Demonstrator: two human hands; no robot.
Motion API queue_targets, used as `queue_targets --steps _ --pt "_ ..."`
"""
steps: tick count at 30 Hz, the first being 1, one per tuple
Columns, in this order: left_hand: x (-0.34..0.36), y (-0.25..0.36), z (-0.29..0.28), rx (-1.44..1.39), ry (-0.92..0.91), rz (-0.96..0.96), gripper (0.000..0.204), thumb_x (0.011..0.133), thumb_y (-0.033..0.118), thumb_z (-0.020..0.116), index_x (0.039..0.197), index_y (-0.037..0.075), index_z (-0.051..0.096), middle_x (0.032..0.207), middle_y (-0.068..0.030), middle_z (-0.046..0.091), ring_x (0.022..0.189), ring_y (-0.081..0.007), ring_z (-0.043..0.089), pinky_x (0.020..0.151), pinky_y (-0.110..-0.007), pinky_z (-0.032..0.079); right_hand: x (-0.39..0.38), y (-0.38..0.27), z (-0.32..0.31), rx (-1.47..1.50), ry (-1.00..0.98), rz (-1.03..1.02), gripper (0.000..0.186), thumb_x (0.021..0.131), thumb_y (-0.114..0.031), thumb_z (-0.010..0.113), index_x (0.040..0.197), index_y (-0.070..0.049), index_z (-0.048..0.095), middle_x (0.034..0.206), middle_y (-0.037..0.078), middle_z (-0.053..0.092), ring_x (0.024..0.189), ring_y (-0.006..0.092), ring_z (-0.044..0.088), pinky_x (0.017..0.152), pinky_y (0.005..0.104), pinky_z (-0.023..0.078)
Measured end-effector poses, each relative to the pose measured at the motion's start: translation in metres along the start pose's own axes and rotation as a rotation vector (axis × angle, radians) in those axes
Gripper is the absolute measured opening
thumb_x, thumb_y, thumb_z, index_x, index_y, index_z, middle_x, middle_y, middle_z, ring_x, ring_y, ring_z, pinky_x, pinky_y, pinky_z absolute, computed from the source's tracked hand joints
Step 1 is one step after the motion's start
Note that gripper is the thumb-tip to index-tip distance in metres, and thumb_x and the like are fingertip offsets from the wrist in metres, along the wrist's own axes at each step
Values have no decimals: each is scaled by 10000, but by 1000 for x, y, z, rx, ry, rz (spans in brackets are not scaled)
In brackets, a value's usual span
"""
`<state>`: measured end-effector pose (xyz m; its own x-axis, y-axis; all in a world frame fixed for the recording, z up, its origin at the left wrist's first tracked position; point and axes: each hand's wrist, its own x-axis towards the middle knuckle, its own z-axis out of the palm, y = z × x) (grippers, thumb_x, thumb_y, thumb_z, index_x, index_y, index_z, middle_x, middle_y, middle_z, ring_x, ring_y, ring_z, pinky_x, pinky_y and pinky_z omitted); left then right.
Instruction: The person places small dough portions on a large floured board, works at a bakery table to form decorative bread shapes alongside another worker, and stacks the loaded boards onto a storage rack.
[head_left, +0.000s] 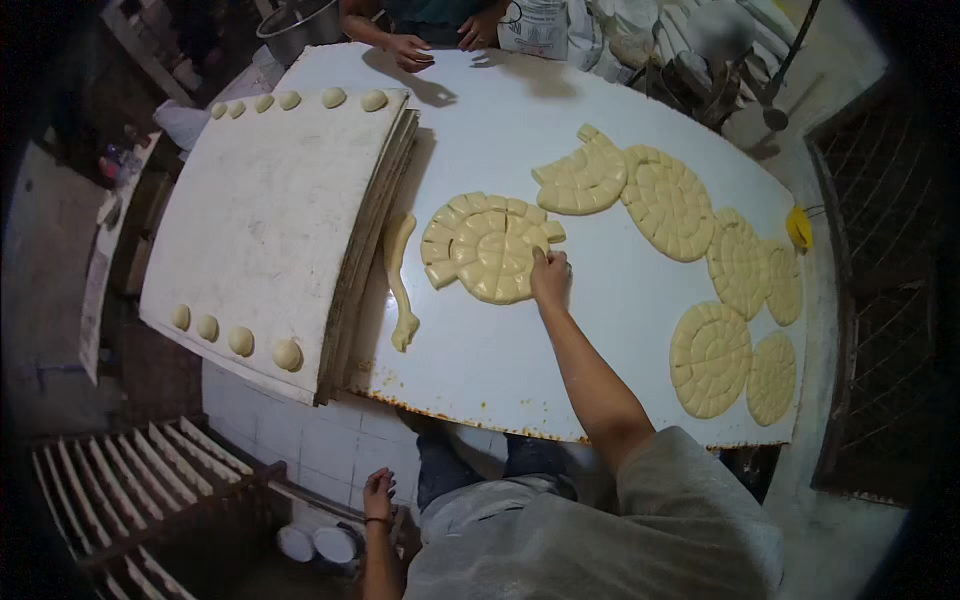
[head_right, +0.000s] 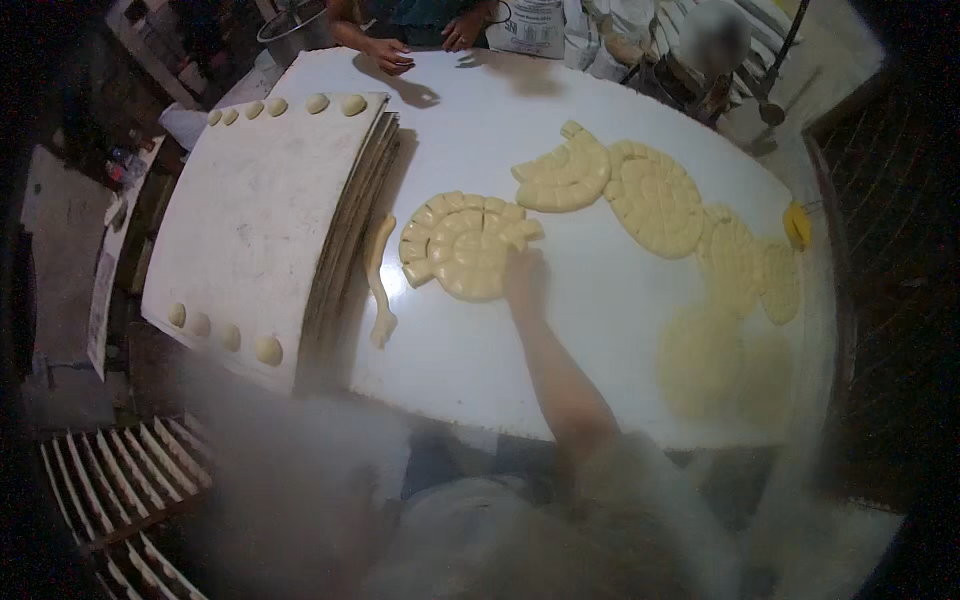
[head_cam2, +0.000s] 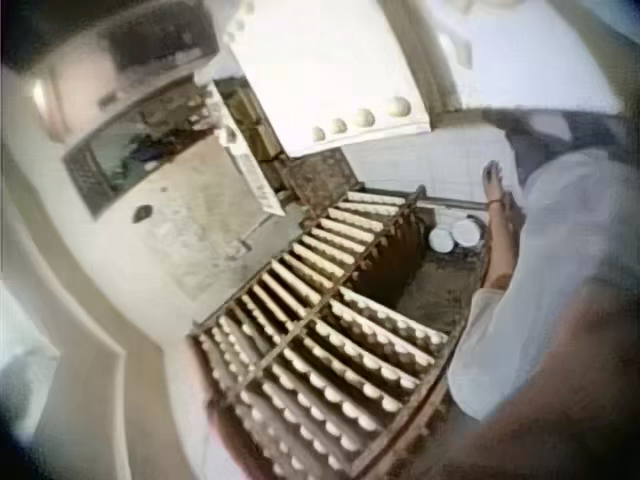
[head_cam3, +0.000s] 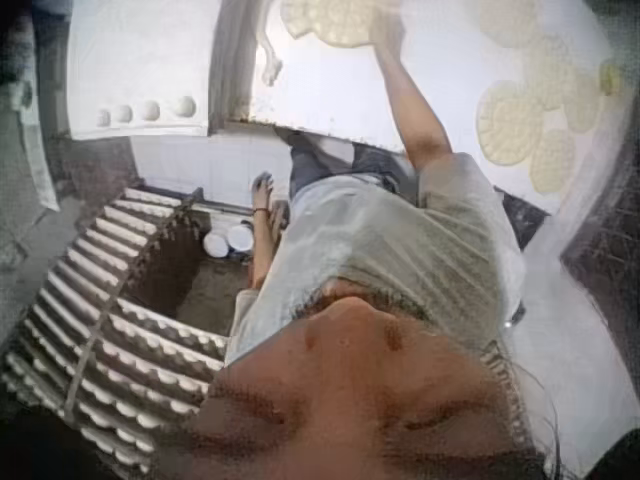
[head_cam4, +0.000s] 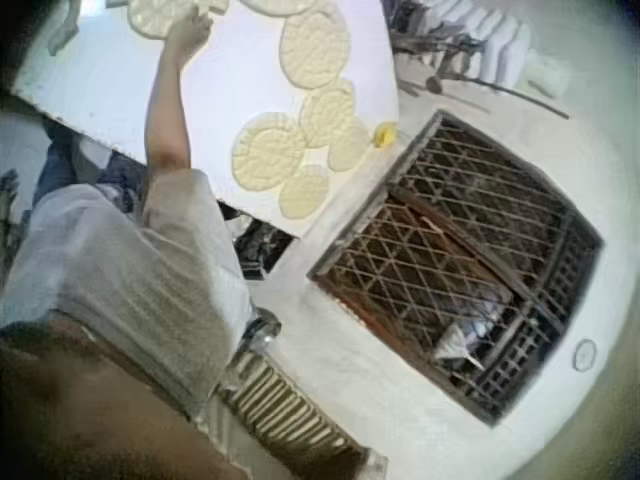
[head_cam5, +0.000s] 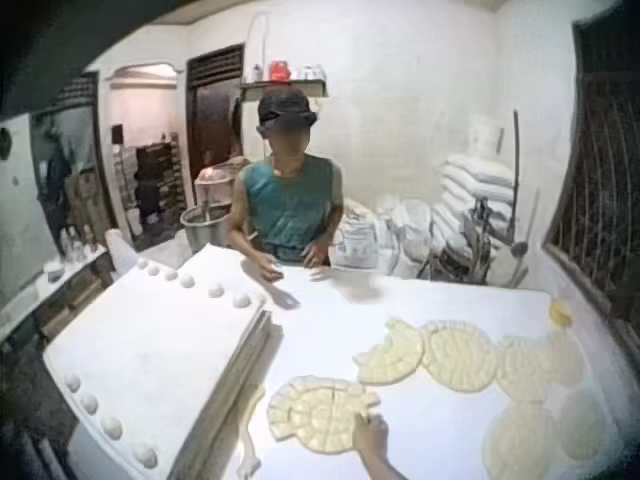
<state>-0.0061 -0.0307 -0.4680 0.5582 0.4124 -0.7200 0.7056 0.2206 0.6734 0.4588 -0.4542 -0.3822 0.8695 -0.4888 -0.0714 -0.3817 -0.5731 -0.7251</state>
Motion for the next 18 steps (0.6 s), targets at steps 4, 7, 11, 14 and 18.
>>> queue_targets --steps 4,7,11,14,18 --pt "-62 84 123 240 -329 76 318 1047 259 687 1324 105 688 1222 -11 732 1042 -126 676 873 -301 531 -7 21 -19 5 164 -81 450 968 -339 737 1139 13 516 966 259 703 903 451 693 856 517 544" --pt "-94 122 202 398 -532 190 331 1046 264 694 1320 78 699 1248 -29 732 1108 -147 674 944 -312 533 6 99 -55 55 64 -250 504 945 -199 736 1278 -10 408 1017 213 674 831 307 685 725 423 561" --pt "-125 154 252 486 -672 244 390 1057 300 688 1344 36 680 1253 -52 726 1149 -159 663 1005 -325 524 -67 108 -146 507 -440 362 545 951 -137 689 1413 -7 432 1136 149 669 857 207 671 646 341 542" --pt "-125 146 299 380 -949 319 435 1072 317 670 1381 11 649 1245 -60 717 1171 -151 655 1001 -314 525 -141 171 -176 685 -490 370 549 970 -83 662 1476 -12 460 1205 143 653 964 207 664 736 341 549" --pt "-146 163 364 54 -937 -127 489 1082 318 657 1469 30 577 1212 -49 712 1136 -125 671 943 -265 549 -228 150 -196 999 -413 530 500 971 11 632 1456 4 512 1248 134 639 1132 221 650 950 354 554"
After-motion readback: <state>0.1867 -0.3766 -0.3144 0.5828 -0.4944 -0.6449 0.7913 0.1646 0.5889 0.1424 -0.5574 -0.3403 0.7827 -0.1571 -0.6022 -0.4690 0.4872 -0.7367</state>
